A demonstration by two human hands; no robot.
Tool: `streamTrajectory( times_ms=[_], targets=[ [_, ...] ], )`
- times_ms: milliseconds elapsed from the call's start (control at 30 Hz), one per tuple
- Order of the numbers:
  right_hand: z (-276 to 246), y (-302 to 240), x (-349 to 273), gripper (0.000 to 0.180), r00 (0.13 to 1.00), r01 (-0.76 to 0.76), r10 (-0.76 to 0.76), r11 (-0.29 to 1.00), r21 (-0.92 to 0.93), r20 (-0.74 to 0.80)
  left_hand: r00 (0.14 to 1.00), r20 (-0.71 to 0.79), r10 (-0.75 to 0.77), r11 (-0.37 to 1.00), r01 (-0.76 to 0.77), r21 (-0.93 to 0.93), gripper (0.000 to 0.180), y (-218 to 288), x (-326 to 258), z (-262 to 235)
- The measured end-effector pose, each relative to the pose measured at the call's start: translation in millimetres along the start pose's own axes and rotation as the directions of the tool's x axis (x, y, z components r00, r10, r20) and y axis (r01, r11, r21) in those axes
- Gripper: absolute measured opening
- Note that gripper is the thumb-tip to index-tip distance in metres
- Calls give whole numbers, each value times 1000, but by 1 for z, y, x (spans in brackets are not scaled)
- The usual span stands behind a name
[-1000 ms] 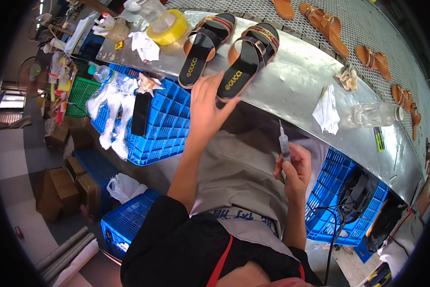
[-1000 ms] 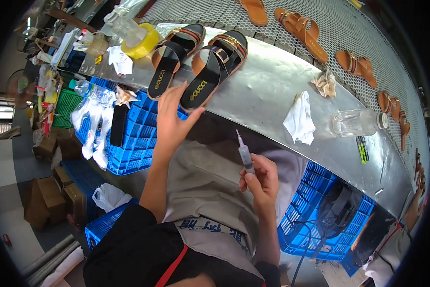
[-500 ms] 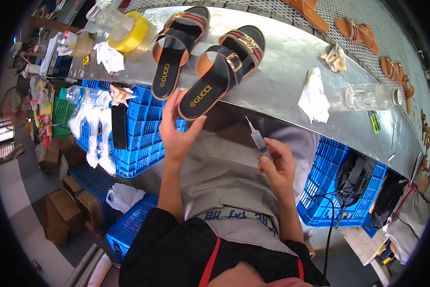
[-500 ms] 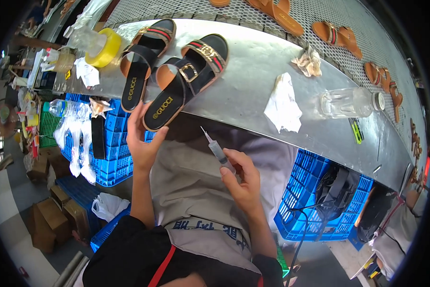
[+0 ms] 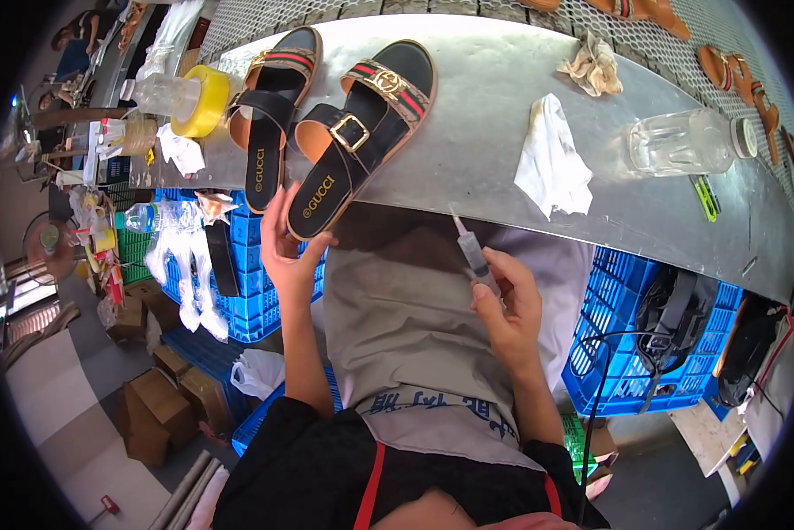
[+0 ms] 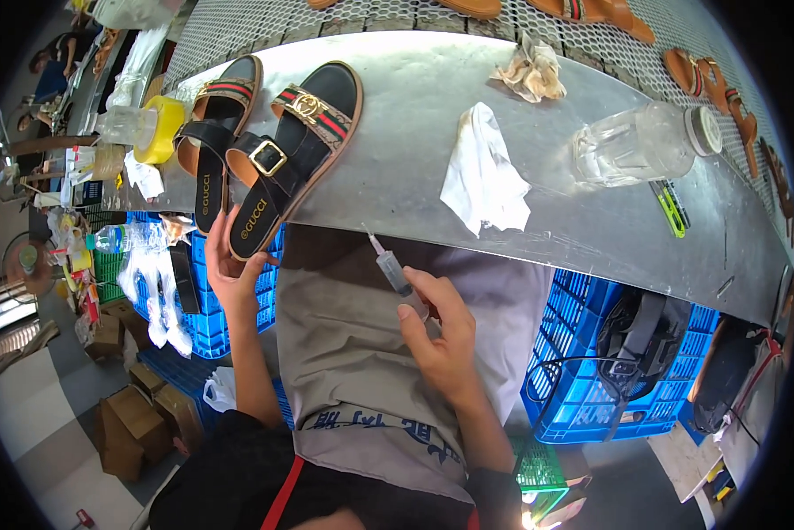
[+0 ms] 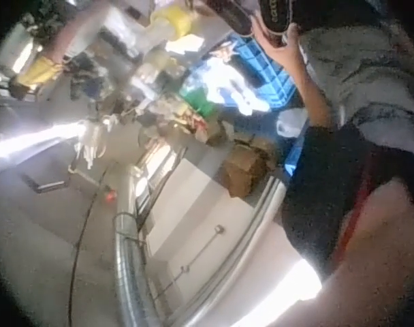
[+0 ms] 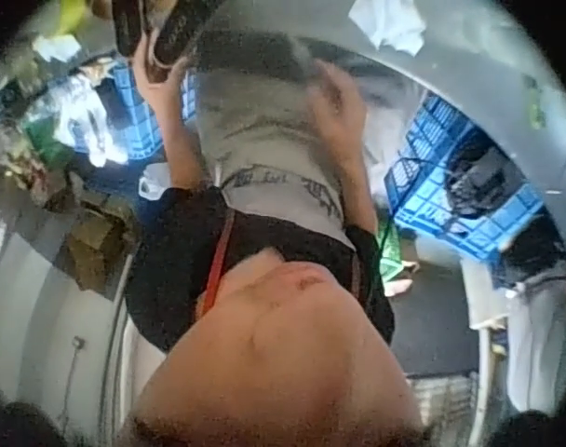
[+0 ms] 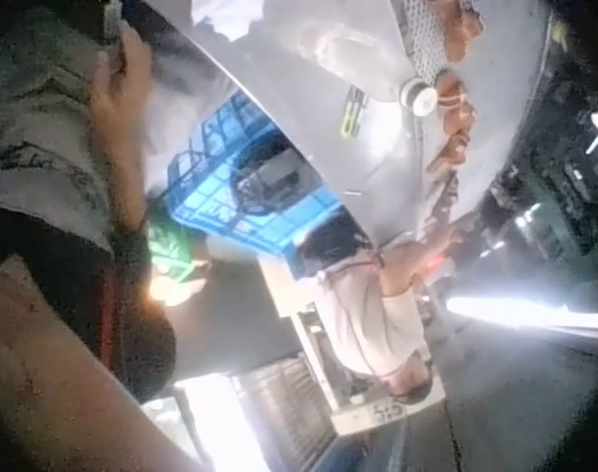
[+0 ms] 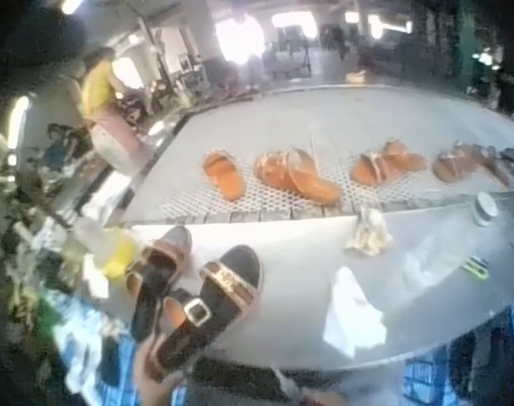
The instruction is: Inspecting and applying industrial cleaner or adhesive to sandals on a factory assembly line.
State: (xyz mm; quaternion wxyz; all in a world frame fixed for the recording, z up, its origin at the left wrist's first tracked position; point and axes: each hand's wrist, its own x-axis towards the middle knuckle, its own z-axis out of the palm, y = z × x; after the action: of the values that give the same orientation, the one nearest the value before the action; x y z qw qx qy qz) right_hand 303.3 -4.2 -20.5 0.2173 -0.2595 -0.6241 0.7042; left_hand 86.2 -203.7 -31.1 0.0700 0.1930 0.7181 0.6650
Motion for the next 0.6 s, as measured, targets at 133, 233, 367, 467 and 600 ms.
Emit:
streamTrajectory(
  times_ms=[133, 233, 367, 467, 600],
  targets=[
    [-7, 0, -1, 41, 997, -25, 28, 999, 42, -72, 1000, 19, -1, 999, 0, 52, 80, -3, 1, -4],
    [-15, 2, -2, 42, 995, -19, 24, 998, 60, -92, 999, 10, -41, 997, 41, 64, 77, 2, 1, -2],
    [-19, 6, -2, 46, 989, 63, -43, 988, 142, -139, 999, 12, -52, 998, 51, 30, 77, 4, 2, -4],
    [-23, 0, -1, 47, 982, 74, -45, 985, 157, -182, 998, 19, -56, 998, 56, -12, 79, -2, 2, -8],
    [-32, -5, 2, 46, 967, 121, -122, 992, -16, -225, 997, -3, -81, 996, 81, -41, 86, -9, -2, -10]
  ],
)
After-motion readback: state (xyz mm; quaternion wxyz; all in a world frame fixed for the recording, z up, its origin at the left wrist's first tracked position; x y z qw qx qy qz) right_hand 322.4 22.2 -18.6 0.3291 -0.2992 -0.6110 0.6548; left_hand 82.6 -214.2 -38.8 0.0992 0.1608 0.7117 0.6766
